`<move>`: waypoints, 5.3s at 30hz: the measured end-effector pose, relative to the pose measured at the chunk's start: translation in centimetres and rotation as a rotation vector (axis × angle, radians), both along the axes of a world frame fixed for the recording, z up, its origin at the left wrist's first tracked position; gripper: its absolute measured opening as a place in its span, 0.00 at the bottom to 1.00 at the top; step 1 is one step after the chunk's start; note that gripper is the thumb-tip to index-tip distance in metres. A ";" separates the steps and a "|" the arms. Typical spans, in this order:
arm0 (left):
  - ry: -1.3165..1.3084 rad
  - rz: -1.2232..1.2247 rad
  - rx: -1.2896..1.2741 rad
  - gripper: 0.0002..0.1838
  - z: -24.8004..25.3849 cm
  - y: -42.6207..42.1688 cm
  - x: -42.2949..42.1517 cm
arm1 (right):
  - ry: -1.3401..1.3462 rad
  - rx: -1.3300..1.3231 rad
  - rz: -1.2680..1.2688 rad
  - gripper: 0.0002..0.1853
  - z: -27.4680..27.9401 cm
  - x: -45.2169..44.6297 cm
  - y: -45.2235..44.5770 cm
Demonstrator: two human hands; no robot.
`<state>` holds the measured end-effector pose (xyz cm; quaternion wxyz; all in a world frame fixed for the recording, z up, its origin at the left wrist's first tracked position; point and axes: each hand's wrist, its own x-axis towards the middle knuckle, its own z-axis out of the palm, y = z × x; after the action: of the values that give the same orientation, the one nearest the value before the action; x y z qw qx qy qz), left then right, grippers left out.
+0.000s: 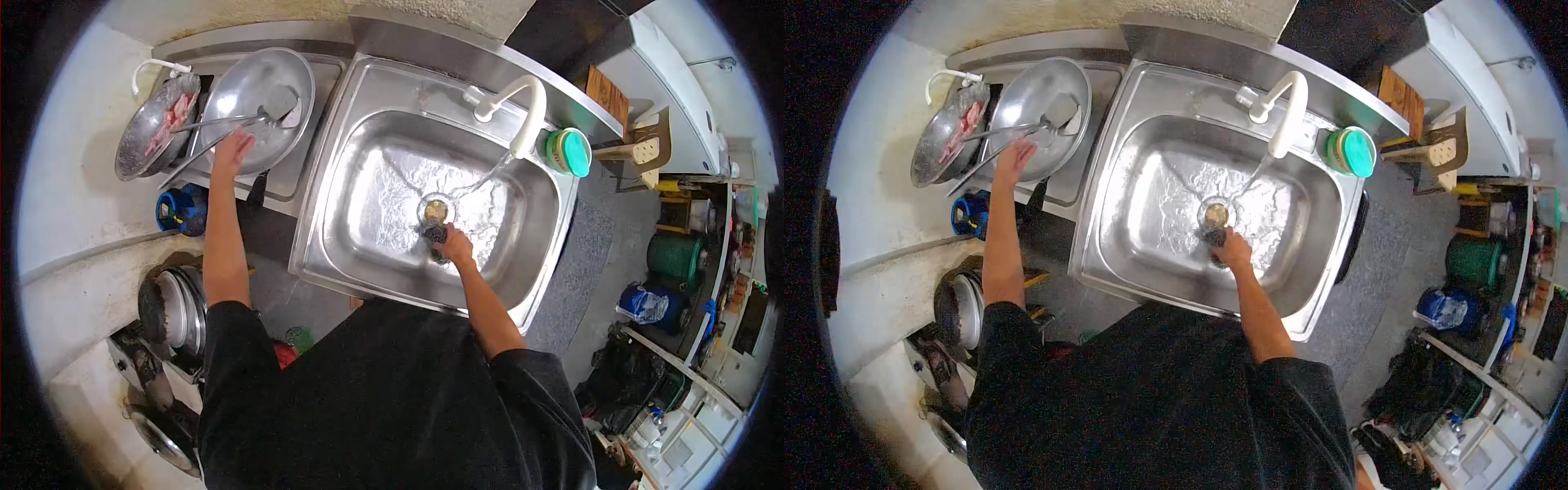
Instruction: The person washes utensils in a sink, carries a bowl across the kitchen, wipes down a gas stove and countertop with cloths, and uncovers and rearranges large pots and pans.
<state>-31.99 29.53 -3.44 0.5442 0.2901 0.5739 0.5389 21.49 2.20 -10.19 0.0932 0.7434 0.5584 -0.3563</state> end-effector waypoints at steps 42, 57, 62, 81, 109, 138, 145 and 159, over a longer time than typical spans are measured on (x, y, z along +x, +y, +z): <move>1.177 -1.154 0.227 0.30 -13.9 -15.4 43.3 | 0.453 0.312 -0.656 0.16 -5.3 4.6 -1.1; 0.629 -0.457 0.534 0.07 6.0 -2.2 43.4 | 0.601 0.703 -1.131 0.13 17.2 15.0 -6.2; 0.878 -1.048 1.274 0.10 3.4 7.3 47.7 | 0.054 1.316 -0.933 0.09 26.8 21.8 -7.1; 0.503 -1.285 -0.446 0.28 2.4 10.6 49.1 | 0.042 1.271 -0.719 0.05 13.3 17.1 -1.3; 1.010 -0.378 0.533 0.25 2.8 -28.3 35.0 | 1.120 0.595 -0.338 0.14 24.8 17.0 1.0; 0.473 -0.020 -1.130 0.29 -19.4 -90.3 24.8 | 0.627 0.907 0.635 0.07 8.0 -8.1 -12.9; 0.255 0.565 -1.184 0.46 -11.0 -91.0 33.5 | 1.115 -0.335 1.028 0.10 1.8 -19.9 -12.7; -0.376 1.258 -0.556 0.26 -15.9 -99.2 22.4 | 0.339 -1.160 0.650 0.21 -6.9 -13.8 -17.3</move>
<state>-9.62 -69.65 -19.32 0.2739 -0.3435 0.6451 0.6252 7.64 -15.07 -17.11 0.4898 0.3022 0.4788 -0.6630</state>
